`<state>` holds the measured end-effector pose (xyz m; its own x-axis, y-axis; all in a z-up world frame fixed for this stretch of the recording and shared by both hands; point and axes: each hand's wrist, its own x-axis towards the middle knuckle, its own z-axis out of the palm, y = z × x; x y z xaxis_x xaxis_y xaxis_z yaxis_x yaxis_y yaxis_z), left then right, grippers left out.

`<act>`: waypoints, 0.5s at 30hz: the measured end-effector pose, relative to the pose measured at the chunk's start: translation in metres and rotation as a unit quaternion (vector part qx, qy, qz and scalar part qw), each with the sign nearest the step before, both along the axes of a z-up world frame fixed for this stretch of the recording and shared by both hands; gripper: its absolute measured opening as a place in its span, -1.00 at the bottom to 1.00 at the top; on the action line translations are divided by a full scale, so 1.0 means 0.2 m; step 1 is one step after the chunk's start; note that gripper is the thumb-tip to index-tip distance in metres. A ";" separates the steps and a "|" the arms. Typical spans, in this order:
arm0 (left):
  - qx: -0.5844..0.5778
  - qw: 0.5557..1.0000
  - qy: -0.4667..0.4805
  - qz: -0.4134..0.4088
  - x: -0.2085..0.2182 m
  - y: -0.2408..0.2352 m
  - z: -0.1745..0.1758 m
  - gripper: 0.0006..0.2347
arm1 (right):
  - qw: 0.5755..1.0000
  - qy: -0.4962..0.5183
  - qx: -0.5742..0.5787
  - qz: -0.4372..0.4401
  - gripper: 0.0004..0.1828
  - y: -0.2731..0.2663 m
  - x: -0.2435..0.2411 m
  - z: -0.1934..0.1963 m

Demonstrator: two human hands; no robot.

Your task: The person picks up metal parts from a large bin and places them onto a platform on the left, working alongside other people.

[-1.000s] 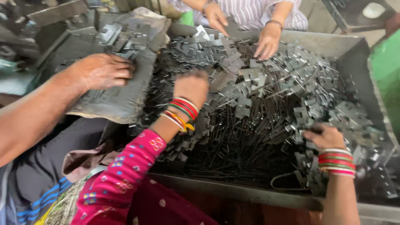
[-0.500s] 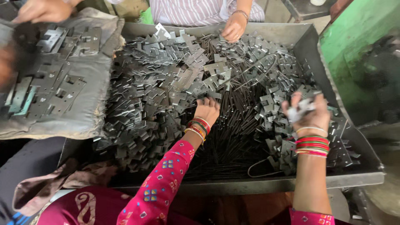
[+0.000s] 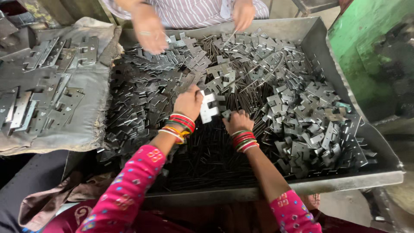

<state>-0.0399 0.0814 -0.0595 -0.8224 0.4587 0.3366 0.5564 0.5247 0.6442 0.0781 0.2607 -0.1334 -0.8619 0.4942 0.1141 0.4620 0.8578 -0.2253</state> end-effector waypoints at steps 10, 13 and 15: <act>0.141 0.842 -0.513 -0.085 0.05 -0.42 0.13 -0.81 | 0.997 0.072 -0.028 0.026 -0.71 0.24 0.17 0.11; 0.203 0.834 -0.500 -0.120 -0.03 -0.51 0.21 -0.78 | 0.943 0.296 -0.124 0.091 -0.74 0.45 0.27 0.22; 0.315 0.810 -0.475 -0.137 -0.05 -0.52 0.25 -0.78 | 0.790 0.381 -0.480 -0.025 -0.74 0.54 0.31 0.23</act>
<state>-0.0502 -0.0236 -0.0092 -0.7440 0.6514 -0.1489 -0.3067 -0.1348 0.9422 0.1404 0.3693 -0.0868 -0.7004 0.6993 0.1430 -0.0935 0.1087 -0.9897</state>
